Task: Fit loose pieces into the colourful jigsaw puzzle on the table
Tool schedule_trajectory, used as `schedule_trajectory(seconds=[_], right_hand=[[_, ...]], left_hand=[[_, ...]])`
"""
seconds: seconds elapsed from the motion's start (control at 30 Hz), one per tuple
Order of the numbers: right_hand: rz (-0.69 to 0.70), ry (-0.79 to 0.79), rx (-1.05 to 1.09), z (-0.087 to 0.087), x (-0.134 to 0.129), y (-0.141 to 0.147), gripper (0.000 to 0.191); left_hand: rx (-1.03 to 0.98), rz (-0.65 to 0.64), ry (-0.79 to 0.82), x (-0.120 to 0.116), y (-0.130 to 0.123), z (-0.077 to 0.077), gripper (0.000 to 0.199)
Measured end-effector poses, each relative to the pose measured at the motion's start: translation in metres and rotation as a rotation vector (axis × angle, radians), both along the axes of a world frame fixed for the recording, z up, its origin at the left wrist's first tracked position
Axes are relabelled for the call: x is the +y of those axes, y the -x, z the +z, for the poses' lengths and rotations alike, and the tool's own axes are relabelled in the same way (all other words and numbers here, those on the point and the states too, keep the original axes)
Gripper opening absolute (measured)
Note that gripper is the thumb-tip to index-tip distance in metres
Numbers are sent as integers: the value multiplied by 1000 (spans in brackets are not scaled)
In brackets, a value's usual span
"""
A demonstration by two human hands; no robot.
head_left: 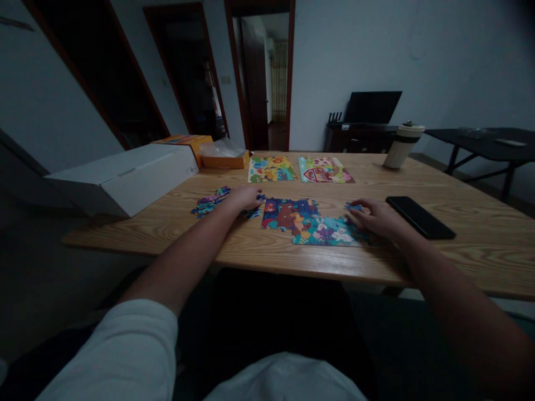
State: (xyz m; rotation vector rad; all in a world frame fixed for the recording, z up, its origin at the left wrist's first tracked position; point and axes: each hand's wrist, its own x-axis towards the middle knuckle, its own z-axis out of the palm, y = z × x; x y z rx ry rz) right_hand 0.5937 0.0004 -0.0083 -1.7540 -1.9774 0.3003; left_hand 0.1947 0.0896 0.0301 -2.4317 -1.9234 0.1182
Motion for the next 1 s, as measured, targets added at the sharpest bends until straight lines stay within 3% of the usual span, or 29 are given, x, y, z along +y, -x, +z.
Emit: schedule_trajectory(seconds=[0.23,0.4,0.53,0.63,0.8,1.0], right_hand=[[-9,5,23,0,1,0,39],[5,-14,21,-3,4,-4,40],[19,-7,11,-4,4,-5,41],[18,10,-1,-2,2,-3,40],[1,30,-27,2,0,0,41],[9,27,-13,0,1,-3,41]], left_hand=[[-92,19,-116,-15,8,9,73],[-254,-64,-177,-69,3,12,61],[-277,-117,-203,-117,-11,0,54],[-242,-167,-235,-137,-22,-13,49],[-211,-197,-233,-145,-35,-26,40],[-238,-289,-184,-148,-37,-25,38]])
